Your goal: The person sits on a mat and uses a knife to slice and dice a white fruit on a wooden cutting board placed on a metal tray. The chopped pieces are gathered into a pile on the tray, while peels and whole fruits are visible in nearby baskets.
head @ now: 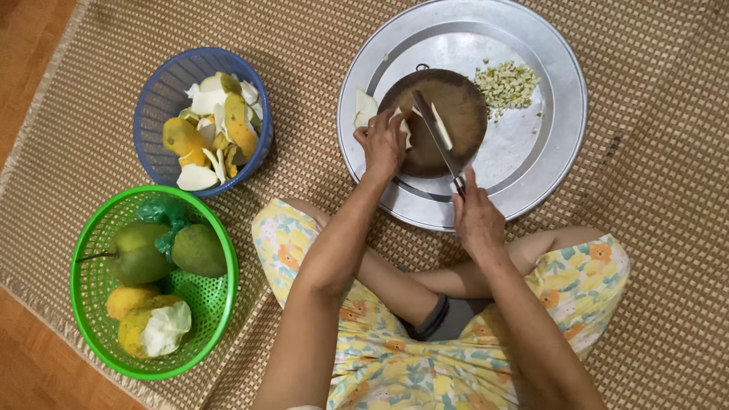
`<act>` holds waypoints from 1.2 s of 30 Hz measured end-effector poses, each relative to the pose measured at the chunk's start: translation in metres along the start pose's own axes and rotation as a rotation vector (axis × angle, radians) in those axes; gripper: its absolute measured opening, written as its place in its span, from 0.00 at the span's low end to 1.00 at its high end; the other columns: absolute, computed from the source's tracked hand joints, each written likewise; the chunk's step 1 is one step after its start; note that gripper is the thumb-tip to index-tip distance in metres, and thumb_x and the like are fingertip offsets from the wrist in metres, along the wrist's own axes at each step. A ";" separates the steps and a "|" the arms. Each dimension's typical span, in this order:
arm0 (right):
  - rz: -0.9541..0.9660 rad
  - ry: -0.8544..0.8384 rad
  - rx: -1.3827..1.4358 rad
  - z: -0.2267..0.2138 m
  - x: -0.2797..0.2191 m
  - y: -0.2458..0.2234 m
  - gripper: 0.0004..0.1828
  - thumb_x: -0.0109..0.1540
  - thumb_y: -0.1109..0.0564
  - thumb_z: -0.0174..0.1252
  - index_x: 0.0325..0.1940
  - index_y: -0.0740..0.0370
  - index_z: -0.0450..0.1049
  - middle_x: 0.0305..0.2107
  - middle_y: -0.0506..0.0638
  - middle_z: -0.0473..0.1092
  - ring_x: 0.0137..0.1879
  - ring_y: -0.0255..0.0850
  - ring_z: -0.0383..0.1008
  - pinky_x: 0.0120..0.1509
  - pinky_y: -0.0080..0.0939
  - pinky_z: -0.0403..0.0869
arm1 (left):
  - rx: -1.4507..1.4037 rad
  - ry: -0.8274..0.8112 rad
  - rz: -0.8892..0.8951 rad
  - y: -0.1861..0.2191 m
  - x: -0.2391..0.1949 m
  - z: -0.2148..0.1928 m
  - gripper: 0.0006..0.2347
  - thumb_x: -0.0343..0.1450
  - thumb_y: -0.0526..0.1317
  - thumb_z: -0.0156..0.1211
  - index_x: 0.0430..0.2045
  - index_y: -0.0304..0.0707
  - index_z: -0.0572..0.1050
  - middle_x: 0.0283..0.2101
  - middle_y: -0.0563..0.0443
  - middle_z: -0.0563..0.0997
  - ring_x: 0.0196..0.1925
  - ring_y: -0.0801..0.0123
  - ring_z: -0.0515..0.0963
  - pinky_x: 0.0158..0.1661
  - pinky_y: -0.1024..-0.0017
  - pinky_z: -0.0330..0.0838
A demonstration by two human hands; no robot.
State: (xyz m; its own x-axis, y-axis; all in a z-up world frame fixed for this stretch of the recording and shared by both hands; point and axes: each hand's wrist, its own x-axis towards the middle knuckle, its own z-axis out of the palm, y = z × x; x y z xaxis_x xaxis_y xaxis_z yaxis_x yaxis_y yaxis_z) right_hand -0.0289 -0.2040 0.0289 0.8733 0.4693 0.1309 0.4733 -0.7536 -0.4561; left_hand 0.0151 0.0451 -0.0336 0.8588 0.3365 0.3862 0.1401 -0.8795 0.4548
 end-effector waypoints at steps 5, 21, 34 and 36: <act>0.034 -0.036 -0.065 -0.027 0.016 0.000 0.25 0.64 0.51 0.62 0.62 0.65 0.68 0.38 0.60 0.73 0.41 0.56 0.76 0.43 0.55 0.75 | -0.086 -0.050 0.237 0.026 0.014 -0.007 0.10 0.70 0.37 0.65 0.45 0.47 0.80 0.57 0.54 0.77 0.62 0.60 0.74 0.59 0.51 0.56; -0.039 -0.083 -0.069 -0.019 -0.006 0.018 0.24 0.61 0.52 0.65 0.58 0.63 0.72 0.36 0.56 0.73 0.41 0.51 0.76 0.44 0.51 0.75 | 0.089 -0.242 0.472 0.023 0.076 0.020 0.11 0.58 0.42 0.63 0.30 0.44 0.85 0.50 0.44 0.77 0.56 0.51 0.70 0.48 0.48 0.56; -0.062 -0.147 0.082 -0.009 -0.016 0.005 0.23 0.62 0.51 0.62 0.59 0.62 0.72 0.41 0.58 0.75 0.45 0.54 0.77 0.48 0.52 0.77 | 0.383 -0.536 0.525 0.005 0.098 0.075 0.13 0.74 0.37 0.50 0.51 0.48 0.78 0.54 0.49 0.76 0.62 0.58 0.71 0.57 0.49 0.58; -0.047 -0.149 0.106 -0.007 -0.014 0.006 0.22 0.62 0.50 0.61 0.59 0.61 0.72 0.42 0.57 0.75 0.47 0.55 0.77 0.48 0.53 0.76 | 0.434 -0.593 0.518 0.014 0.106 0.084 0.12 0.76 0.39 0.49 0.49 0.49 0.78 0.55 0.51 0.75 0.65 0.60 0.71 0.62 0.47 0.57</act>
State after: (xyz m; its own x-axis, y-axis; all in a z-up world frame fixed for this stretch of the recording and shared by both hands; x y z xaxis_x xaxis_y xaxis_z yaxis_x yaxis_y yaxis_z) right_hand -0.0374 -0.2184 0.0308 0.8201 0.5717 0.0265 0.4917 -0.6802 -0.5437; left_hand 0.1493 0.0405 -0.0538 0.9625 -0.2610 -0.0742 -0.2650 -0.9629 -0.0510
